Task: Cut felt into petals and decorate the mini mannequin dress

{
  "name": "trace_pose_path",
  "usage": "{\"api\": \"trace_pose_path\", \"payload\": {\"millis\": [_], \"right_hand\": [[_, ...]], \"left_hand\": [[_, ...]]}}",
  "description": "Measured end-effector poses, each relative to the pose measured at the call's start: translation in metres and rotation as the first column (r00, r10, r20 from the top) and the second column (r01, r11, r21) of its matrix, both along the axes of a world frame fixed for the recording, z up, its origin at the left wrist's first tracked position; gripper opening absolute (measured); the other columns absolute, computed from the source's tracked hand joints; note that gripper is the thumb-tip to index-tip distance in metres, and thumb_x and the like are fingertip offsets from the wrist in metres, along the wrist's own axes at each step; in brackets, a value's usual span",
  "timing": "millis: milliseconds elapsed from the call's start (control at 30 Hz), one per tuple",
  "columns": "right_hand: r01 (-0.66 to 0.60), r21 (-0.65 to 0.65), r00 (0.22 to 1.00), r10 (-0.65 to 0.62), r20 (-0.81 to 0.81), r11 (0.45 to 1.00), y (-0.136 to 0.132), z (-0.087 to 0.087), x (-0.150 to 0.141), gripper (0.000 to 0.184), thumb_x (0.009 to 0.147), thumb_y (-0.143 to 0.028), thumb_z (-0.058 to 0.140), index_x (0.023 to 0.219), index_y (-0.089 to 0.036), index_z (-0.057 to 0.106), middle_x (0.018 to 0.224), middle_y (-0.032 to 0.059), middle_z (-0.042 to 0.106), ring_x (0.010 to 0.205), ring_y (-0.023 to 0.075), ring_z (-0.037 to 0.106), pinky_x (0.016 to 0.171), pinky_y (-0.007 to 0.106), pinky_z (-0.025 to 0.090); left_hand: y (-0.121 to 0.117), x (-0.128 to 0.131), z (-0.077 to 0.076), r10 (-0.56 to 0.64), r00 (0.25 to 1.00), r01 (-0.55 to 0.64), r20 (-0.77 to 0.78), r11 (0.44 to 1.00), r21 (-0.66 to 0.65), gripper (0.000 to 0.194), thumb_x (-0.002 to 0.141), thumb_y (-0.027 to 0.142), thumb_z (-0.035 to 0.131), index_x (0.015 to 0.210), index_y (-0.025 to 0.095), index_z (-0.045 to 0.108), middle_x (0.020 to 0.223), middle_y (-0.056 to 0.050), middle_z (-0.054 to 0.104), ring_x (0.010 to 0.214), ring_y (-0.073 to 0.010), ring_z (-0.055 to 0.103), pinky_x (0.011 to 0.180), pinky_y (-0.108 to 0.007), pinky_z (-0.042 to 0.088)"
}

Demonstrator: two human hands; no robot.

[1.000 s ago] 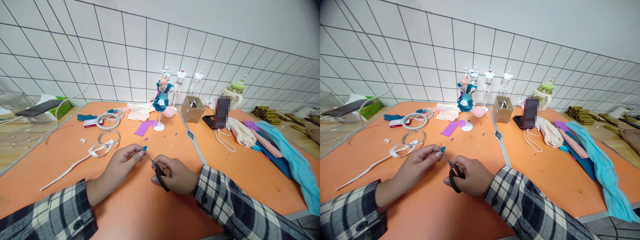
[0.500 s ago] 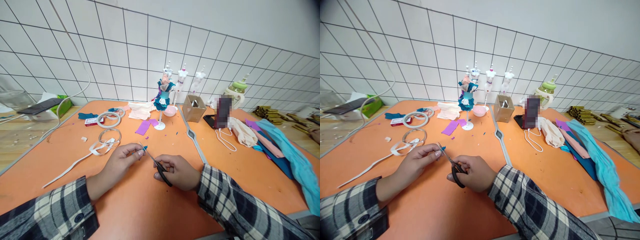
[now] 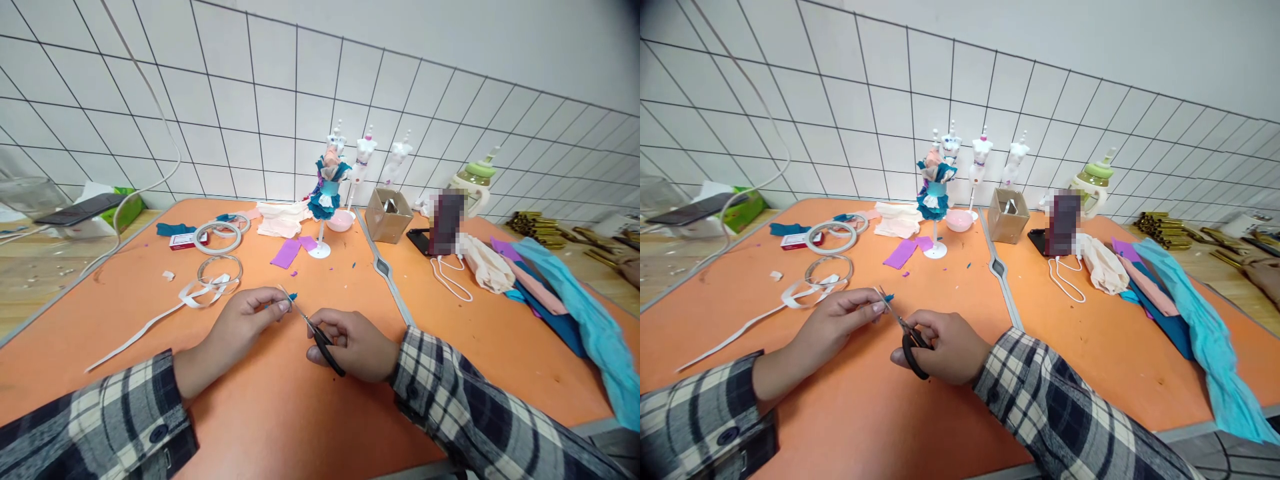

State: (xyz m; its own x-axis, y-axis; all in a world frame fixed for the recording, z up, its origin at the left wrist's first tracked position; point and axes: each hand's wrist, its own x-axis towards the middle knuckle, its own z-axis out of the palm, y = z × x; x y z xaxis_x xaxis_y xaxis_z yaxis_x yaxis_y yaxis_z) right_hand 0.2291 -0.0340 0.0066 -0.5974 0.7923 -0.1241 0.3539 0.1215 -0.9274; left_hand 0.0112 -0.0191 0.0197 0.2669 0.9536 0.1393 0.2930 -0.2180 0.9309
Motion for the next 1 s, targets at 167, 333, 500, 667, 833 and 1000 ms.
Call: {"api": "trace_pose_path", "payload": {"millis": [167, 333, 500, 667, 833, 1000], "right_hand": [[-0.008, 0.020, 1.000, 0.007, 0.031, 1.000, 0.0017, -0.0001, 0.0017, 0.028, 0.079, -0.044, 0.068, 0.090, -0.021, 0.057, 0.057, -0.0087, 0.039, 0.052, 0.0077, 0.035, 0.050, 0.022, 0.024], [-0.011, 0.031, 0.999, 0.009, 0.044, 0.999, 0.0007, -0.0030, 0.0012, 0.024, 0.081, -0.041, 0.066, 0.090, -0.022, 0.055, 0.058, -0.0088, 0.039, 0.052, 0.0077, 0.035, 0.050, 0.022, 0.024], [-0.016, 0.081, 0.998, 0.011, 0.063, 0.997, 0.0011, -0.0009, 0.0006, 0.023, 0.081, -0.042, 0.066, 0.085, -0.022, 0.055, 0.057, -0.0083, 0.039, 0.052, 0.0078, 0.035, 0.049, 0.022, 0.023], [-0.025, 0.058, 0.998, 0.021, 0.064, 0.998, 0.0017, 0.0019, 0.0014, 0.024, 0.080, -0.043, 0.066, 0.086, -0.022, 0.056, 0.057, -0.0083, 0.039, 0.052, 0.0079, 0.034, 0.049, 0.022, 0.023], [-0.027, 0.018, 0.998, 0.026, 0.052, 0.999, 0.0021, -0.0006, 0.0007, 0.028, 0.079, -0.045, 0.067, 0.088, -0.022, 0.056, 0.056, -0.0090, 0.037, 0.051, 0.0077, 0.033, 0.048, 0.022, 0.023], [-0.019, 0.049, 0.999, 0.017, 0.047, 0.999, 0.0048, -0.0028, 0.0006, 0.024, 0.079, -0.042, 0.067, 0.085, -0.021, 0.057, 0.057, -0.0085, 0.038, 0.053, 0.0076, 0.033, 0.049, 0.022, 0.022]], "left_hand": [[0.0011, -0.0015, 0.0000, 0.000, 1.000, 0.000, 0.001, 1.000, -0.001, 0.021, 0.078, 0.035, 0.061, 0.064, 0.019, 0.061, 0.059, 0.003, 0.055, 0.057, -0.0132, 0.046, 0.056, -0.023, 0.039], [0.0017, -0.0031, -0.0030, -0.003, 0.997, 0.007, -0.076, 0.999, 0.049, 0.022, 0.080, 0.035, 0.060, 0.067, 0.019, 0.065, 0.060, 0.003, 0.057, 0.058, -0.0140, 0.050, 0.058, -0.024, 0.040], [0.0033, -0.0049, -0.0046, 0.020, 0.993, -0.009, -0.114, 0.996, 0.093, 0.020, 0.079, 0.034, 0.061, 0.069, 0.019, 0.067, 0.062, 0.002, 0.060, 0.057, -0.0134, 0.050, 0.058, -0.024, 0.041], [0.0044, -0.0049, -0.0032, 0.008, 0.993, 0.002, -0.120, 0.996, 0.091, 0.020, 0.080, 0.034, 0.060, 0.069, 0.019, 0.068, 0.061, 0.002, 0.060, 0.058, -0.0139, 0.052, 0.058, -0.024, 0.041], [0.0030, -0.0030, -0.0016, 0.001, 0.988, 0.010, -0.152, 0.997, 0.074, 0.022, 0.079, 0.035, 0.060, 0.067, 0.018, 0.067, 0.060, 0.002, 0.060, 0.058, -0.0139, 0.052, 0.058, -0.024, 0.041], [0.0040, -0.0033, -0.0024, 0.004, 0.988, 0.008, -0.158, 0.997, 0.073, 0.020, 0.079, 0.034, 0.058, 0.070, 0.018, 0.068, 0.060, 0.003, 0.060, 0.057, -0.0134, 0.053, 0.057, -0.023, 0.041]]}}
